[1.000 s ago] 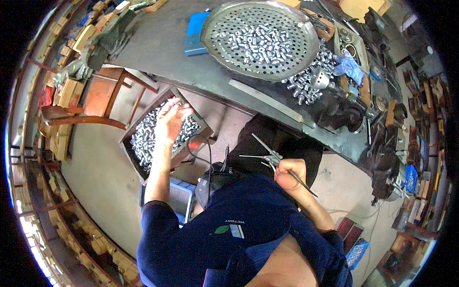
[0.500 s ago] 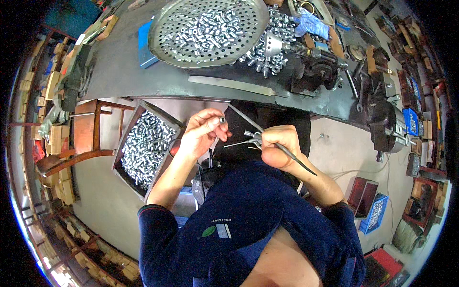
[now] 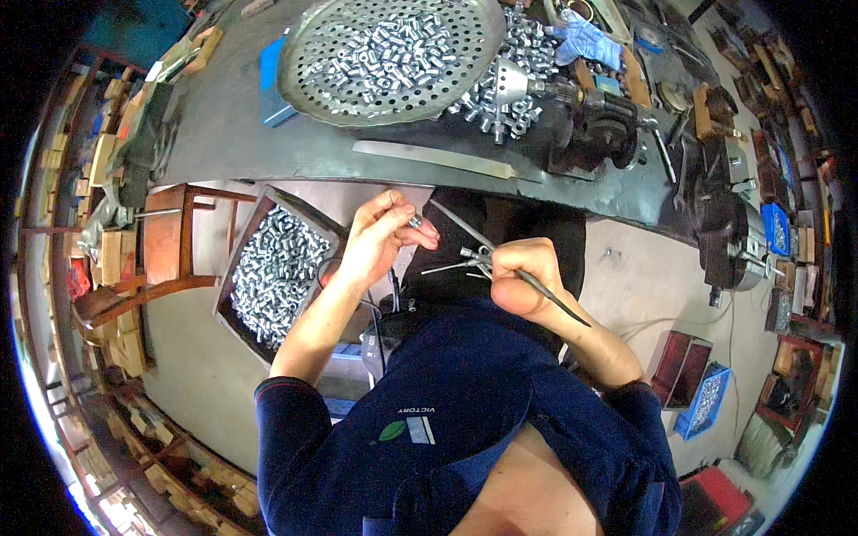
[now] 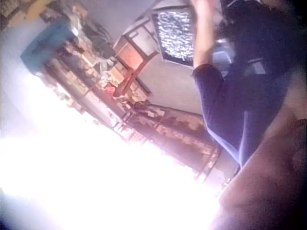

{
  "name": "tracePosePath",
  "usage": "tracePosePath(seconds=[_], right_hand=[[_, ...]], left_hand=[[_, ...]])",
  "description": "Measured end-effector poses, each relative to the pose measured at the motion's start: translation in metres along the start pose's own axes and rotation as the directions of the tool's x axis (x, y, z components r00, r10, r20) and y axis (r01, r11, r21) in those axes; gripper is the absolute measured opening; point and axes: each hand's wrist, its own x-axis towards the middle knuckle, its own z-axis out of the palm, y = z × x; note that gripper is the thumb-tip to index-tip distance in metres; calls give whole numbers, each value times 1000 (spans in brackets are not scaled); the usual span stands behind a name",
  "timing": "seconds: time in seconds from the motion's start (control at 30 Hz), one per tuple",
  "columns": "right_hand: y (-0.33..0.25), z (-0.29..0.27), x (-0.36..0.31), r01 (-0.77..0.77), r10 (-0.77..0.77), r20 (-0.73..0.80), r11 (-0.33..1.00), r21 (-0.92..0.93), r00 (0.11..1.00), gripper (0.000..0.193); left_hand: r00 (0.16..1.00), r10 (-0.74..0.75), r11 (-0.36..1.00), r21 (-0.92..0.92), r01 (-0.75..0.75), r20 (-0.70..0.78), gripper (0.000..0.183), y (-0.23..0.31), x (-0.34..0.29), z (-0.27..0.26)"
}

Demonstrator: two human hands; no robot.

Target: The person picks up small metal components from a box one at a time, uses a handheld air nozzle to blow air through them, and then places them into a tray.

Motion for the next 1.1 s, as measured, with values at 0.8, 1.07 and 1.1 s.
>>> tracePosePath(seconds=[0.8, 1.07, 1.1], right_hand=[[7, 15, 17, 247, -226, 101, 900, -359, 969, 19], [11, 0, 1, -93, 92, -54, 995, -22, 994, 50], [7, -3, -2, -43, 42, -45, 999, -14, 998, 51]], left_hand=[[988, -126, 944, 316, 92, 89, 14, -1, -11, 36], [994, 111, 800, 593, -95, 10, 19, 12, -2, 21], [977, 212, 698, 701, -147, -7, 19, 10, 0, 15]])
